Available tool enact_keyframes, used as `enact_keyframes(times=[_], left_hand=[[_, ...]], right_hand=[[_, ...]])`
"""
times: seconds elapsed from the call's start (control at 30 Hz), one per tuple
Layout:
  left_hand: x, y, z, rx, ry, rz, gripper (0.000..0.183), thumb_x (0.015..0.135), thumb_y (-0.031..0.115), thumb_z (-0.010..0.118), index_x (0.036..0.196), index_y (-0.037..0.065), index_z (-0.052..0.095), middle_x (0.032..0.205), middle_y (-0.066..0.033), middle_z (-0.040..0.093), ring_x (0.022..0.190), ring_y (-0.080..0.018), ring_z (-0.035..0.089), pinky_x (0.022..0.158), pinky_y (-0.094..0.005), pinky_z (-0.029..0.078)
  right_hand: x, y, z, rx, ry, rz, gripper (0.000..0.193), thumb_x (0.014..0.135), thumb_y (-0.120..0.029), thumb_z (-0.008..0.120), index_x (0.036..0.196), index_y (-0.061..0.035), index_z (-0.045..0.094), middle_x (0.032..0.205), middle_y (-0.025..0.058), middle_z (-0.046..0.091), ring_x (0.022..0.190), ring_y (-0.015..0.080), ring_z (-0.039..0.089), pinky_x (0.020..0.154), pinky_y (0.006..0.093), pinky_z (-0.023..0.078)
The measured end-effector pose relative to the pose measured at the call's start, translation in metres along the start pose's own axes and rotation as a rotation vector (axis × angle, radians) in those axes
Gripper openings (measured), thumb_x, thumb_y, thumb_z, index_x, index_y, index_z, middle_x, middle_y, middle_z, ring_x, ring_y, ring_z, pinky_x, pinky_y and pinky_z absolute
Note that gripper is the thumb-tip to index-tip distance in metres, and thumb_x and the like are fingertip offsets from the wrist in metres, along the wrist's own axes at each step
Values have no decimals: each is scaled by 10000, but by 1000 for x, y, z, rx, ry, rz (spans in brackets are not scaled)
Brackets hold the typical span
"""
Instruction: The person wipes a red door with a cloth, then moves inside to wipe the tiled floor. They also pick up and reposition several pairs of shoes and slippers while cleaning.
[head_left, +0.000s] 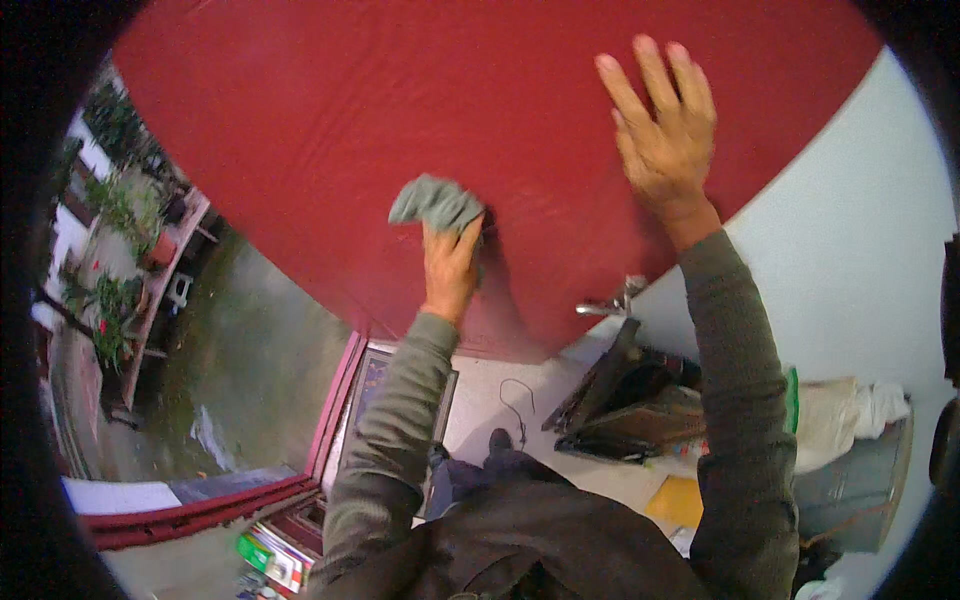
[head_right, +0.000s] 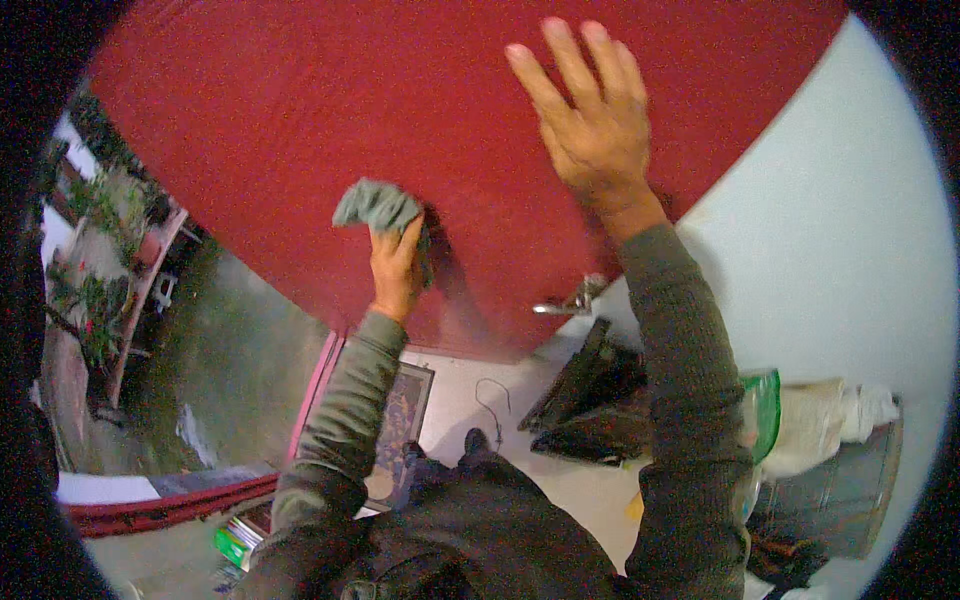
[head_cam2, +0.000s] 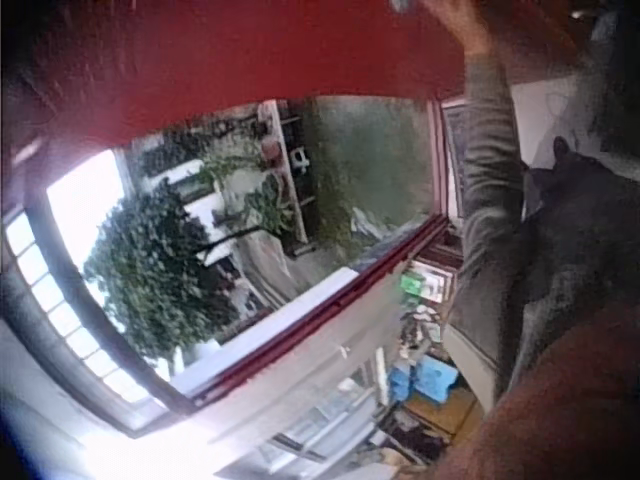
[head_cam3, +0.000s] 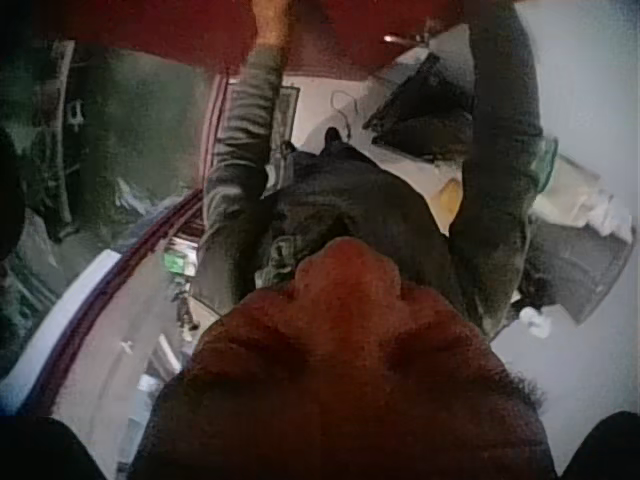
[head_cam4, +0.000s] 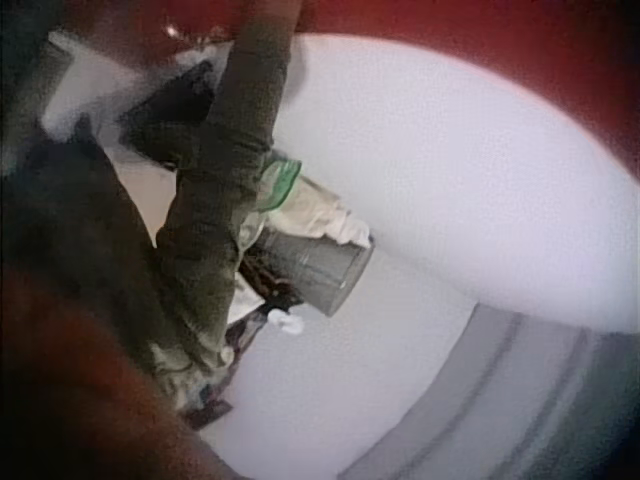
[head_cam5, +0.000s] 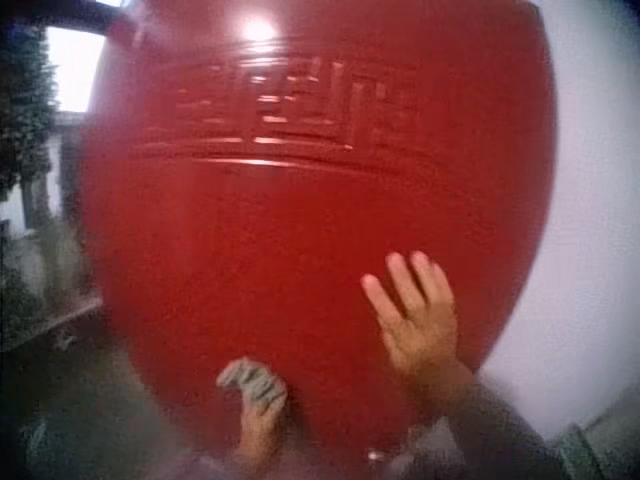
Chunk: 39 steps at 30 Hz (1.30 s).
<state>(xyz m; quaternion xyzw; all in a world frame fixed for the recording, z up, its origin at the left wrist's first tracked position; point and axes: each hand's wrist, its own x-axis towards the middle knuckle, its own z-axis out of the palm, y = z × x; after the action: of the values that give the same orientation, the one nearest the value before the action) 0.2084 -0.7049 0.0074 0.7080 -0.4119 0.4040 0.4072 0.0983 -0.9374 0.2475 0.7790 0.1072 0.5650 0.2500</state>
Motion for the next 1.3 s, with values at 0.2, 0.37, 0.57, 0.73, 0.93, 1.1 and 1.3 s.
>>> enact_keyframes(times=[0.2,0.37,0.57,0.73,0.93,1.1,1.3], left_hand=[[113,40,-2,-78,-10,442,436,816,50,669,1244,98,735,1252,-108,650,1259,-336,604,1100,-550,464],[23,20,19,-118,-310,451,390,848,89,655,1229,79,741,1290,-98,671,1276,-311,613,1180,-582,412],[16,30,13,-97,-441,464,344,851,120,687,1191,108,740,1300,-82,681,1237,-287,628,1110,-559,435],[39,60,6,-135,-570,333,440,800,55,725,1225,117,633,1221,-105,661,1090,-341,623,908,-507,513],[15,78,21,-678,-930,-376,486,867,-118,619,1325,30,557,1166,-212,743,1202,-368,713,982,-423,564],[33,36,6,-395,-672,-29,343,851,-86,705,1169,36,741,1058,-126,761,997,-280,734,852,-383,578],[102,25,-36,15,-279,223,454,816,8,835,1240,128,725,1151,-109,637,1084,-312,582,923,-400,505]], right_hand=[[-80,-75,-49,311,23,671,430,900,5,702,1312,-115,714,1234,119,706,1134,347,653,990,439,524],[-160,-173,-33,1494,-290,1718,287,1083,-200,633,1312,-28,636,1012,110,699,750,157,708,612,282,587],[-182,-208,17,2176,185,2456,459,1098,-424,561,1386,-66,563,1358,140,627,1236,291,631,1053,496,541],[-165,-210,28,2231,563,2517,303,1118,-291,463,1281,-118,651,1279,47,692,1202,233,631,1048,440,524],[-222,-220,12,1982,574,2422,232,1057,-223,668,1251,-97,654,1215,59,706,1177,248,658,1010,522,549],[-208,-183,1,968,453,2062,359,890,-87,852,1178,-31,646,1147,119,672,1041,245,654,944,403,546],[-121,-44,-8,124,481,961,395,869,-102,839,1217,-70,656,1325,130,619,1233,341,559,1083,479,407]])
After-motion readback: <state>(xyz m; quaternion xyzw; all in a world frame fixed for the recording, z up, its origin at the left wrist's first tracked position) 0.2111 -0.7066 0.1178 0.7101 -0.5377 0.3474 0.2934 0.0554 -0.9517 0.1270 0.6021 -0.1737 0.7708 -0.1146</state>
